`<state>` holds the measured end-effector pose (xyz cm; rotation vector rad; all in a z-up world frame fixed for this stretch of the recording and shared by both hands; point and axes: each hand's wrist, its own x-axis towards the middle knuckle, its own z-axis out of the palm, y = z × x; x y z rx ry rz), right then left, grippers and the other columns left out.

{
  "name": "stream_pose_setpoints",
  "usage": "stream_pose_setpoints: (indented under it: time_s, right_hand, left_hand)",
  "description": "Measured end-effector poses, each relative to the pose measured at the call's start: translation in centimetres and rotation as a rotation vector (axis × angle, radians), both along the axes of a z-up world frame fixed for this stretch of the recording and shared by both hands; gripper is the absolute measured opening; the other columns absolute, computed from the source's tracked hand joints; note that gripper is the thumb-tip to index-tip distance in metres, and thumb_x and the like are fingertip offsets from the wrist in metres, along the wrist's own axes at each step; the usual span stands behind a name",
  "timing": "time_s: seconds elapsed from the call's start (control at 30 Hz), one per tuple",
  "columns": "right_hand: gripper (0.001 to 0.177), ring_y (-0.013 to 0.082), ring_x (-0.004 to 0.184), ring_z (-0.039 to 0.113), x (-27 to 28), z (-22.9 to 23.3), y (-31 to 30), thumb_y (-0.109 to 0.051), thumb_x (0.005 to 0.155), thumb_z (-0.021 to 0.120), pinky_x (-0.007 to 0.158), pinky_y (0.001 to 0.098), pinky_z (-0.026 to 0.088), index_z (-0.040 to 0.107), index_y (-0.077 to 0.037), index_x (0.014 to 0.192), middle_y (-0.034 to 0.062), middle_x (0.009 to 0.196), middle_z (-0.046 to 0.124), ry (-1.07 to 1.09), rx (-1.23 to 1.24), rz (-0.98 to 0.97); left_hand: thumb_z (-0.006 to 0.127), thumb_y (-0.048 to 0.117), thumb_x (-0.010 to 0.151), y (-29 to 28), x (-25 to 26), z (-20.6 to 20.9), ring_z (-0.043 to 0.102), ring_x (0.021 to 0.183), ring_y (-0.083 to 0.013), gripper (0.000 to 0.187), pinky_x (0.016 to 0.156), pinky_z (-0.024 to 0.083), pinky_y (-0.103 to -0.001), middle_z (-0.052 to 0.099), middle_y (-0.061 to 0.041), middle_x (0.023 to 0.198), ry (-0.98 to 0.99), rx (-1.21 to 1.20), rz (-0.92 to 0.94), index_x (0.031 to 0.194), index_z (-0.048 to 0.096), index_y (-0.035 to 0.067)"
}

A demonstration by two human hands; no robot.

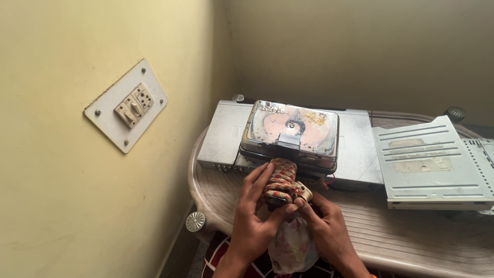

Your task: The person wipes the surface of a silver metal electronic casing with a patterned cloth. They hold the casing steady with their left hand while scrubbing the top and side panels with their right hand. The task involves repetitive wiping motions to clean the exterior of the device.

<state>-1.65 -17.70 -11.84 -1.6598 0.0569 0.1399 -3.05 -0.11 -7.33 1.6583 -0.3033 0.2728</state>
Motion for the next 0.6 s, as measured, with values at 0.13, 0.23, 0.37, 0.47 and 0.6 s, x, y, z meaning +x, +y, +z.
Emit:
stream_pose_setpoints:
  time_s: [0.13,0.23,0.37,0.47,0.6]
  right_hand:
    - [0.056,0.0188,0.093,0.076,-0.3,-0.2,0.3,-0.025,0.09,0.067,0.077,0.0309,0.061,0.059,-0.005,0.141,0.0152,0.106,0.08,-0.095,0.085,-0.02]
    - [0.067,0.0208,0.102,0.075,-0.4,-0.5,0.3,-0.021,0.087,0.07,0.085,0.0322,0.061,0.05,-0.006,0.149,0.0165,0.118,0.076,-0.143,0.097,-0.024]
    - [0.066,0.0221,0.104,0.076,-0.4,-0.7,0.1,-0.02,0.086,0.071,0.086,0.0334,0.061,0.05,-0.004,0.147,0.017,0.12,0.075,-0.149,0.066,-0.016]
    - [0.055,0.0213,0.104,0.074,-0.3,-1.0,0.3,-0.019,0.089,0.068,0.087,0.0332,0.061,0.054,0.0,0.14,0.0177,0.118,0.075,-0.158,0.191,-0.012]
    - [0.042,0.0179,0.101,0.074,-0.4,-1.4,-0.2,-0.02,0.093,0.063,0.085,0.0305,0.06,0.061,0.001,0.13,0.0156,0.111,0.077,-0.16,0.188,-0.011]
  left_hand:
    - [0.075,0.013,0.093,0.1,-0.5,-1.9,0.061,0.132,-0.0237,0.079,0.104,0.054,-0.037,0.047,-0.019,0.154,-0.019,-0.137,-0.07,0.16,0.034,0.006]
    - [0.073,0.011,0.093,0.0,-0.6,-2.8,0.067,0.12,-0.0209,0.082,0.101,0.059,-0.034,0.06,-0.018,0.139,0.117,-0.284,-0.117,0.16,0.028,0.005]
    - [0.072,0.009,0.093,0.0,-0.6,-3.0,0.068,0.118,-0.0205,0.081,0.1,0.058,-0.033,0.064,-0.016,0.135,0.124,-0.325,-0.138,0.161,0.027,0.002]
    - [0.071,0.008,0.093,0.2,-0.4,-2.9,0.068,0.118,-0.0198,0.081,0.101,0.057,-0.033,0.065,-0.016,0.135,0.139,-0.338,-0.154,0.161,0.027,0.002]
    - [0.071,0.008,0.093,0.2,-0.4,-2.7,0.069,0.117,-0.0194,0.08,0.1,0.057,-0.033,0.067,-0.016,0.133,0.171,-0.329,-0.156,0.16,0.028,0.002]
